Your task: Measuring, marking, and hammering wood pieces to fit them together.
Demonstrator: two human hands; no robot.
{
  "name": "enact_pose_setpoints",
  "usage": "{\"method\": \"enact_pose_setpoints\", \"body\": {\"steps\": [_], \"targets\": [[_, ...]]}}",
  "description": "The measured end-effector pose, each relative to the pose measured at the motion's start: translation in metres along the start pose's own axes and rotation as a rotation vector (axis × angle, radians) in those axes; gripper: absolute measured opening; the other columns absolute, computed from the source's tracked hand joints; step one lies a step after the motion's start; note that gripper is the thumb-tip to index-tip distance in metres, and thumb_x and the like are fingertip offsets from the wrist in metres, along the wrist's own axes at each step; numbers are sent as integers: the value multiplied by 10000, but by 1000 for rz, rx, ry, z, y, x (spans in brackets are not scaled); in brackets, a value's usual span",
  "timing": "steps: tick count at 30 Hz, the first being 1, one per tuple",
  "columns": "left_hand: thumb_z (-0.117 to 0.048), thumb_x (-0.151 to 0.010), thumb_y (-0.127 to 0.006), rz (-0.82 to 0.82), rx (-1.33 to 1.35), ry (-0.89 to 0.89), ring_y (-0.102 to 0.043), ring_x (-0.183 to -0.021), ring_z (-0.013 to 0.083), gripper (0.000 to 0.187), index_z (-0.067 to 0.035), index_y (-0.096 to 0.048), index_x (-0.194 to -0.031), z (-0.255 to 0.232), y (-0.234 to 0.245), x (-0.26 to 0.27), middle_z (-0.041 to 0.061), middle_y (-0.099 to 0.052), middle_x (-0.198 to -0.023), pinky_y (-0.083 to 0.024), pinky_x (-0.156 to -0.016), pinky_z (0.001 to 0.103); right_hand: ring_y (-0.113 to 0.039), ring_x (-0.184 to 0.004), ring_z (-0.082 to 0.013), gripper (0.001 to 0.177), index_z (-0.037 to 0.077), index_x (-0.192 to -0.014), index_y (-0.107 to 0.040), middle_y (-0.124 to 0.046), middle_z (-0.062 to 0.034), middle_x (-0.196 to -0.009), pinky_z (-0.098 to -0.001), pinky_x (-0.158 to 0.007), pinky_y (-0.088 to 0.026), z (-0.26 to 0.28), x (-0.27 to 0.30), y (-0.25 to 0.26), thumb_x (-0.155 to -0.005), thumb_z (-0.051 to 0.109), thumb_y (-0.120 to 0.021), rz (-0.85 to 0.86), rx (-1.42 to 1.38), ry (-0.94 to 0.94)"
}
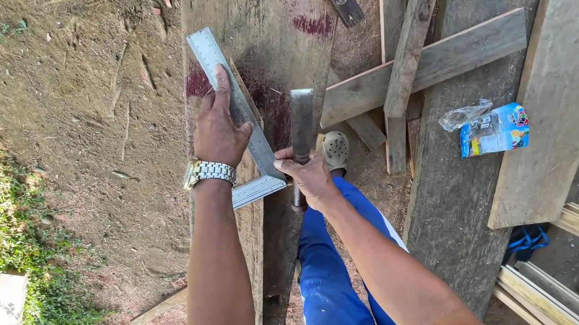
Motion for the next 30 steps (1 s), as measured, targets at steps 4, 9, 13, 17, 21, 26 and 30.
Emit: {"method": "enact_pose_setpoints", "body": {"steps": [4, 9, 13, 17, 21, 26, 30], "targets": [[-130, -713, -890, 48, -27, 54, -692, -1061, 391, 1201, -285, -120, -1620, 0, -5, 2, 197, -618, -1302, -599, -852, 463, -651, -782, -110, 127, 49, -982, -766, -721, -15, -859, -301, -689, -529, 5, 2, -1, -859, 76, -781, 0, -2, 8], [-159, -771, -872, 92, -125, 145, -700, -1044, 390, 1210, -347, -35, -1624, 6, -10, 4, 176, -605, -1315, -605, -809, 490, -634, -758, -128, 131, 75, -993, -765, -701, -23, -856, -322, -608, -501, 1, 2, 0, -868, 97, -792, -12, 8, -33], [-158, -781, -862, 84, -131, 152, -698, -1031, 401, 1209, -337, -14, -1624, 9, -14, 4, 186, -589, -1324, -606, -803, 494, -658, -767, -133, 149, 108, -996, -744, -718, -26, -870, -333, -598, -531, 8, 8, -3, -854, 128, -787, -25, 53, -87], [-151, -770, -860, 58, -112, 114, -686, -1029, 425, 1219, -320, -7, -1624, 10, -14, 4, 194, -588, -1303, -590, -808, 515, -664, -777, -135, 167, 115, -997, -745, -718, -19, -884, -338, -608, -527, 4, 6, 2, -838, 128, -797, -56, 53, -105], [-161, -780, -851, 96, -100, 147, -685, -1027, 432, 1209, -330, -2, -1624, 7, -13, 3, 191, -574, -1320, -586, -821, 519, -647, -795, -128, 196, 124, -1022, -741, -705, -7, -895, -334, -642, -524, -4, 3, 3, -838, 115, -807, -37, -6, -117], [-151, -787, -841, 128, -88, 177, -681, -1027, 450, 1202, -337, 1, -1623, 9, -15, 4, 195, -556, -1342, -582, -815, 529, -655, -815, -126, 254, 78, -1085, -752, -720, -18, -923, -324, -706, -531, 4, 1, -1, -835, 80, -794, -28, 28, -79], [-143, -784, -845, 131, -100, 177, -659, -1038, 502, 1212, -350, 17, -1610, 6, -13, 3, 315, -420, -1447, -581, -813, 532, -698, -876, -138, 322, -8, -1150, -738, -755, -63, -992, -306, -827, -568, 21, -2, -12, -832, 38, -764, 19, -22, 31]]}}
Point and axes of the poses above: each hand's wrist, its own x-axis away from the middle knuckle, its own y-axis out of the back of the hand, z = x × y, the point moved 10 cm from there along -x, towards the middle knuckle
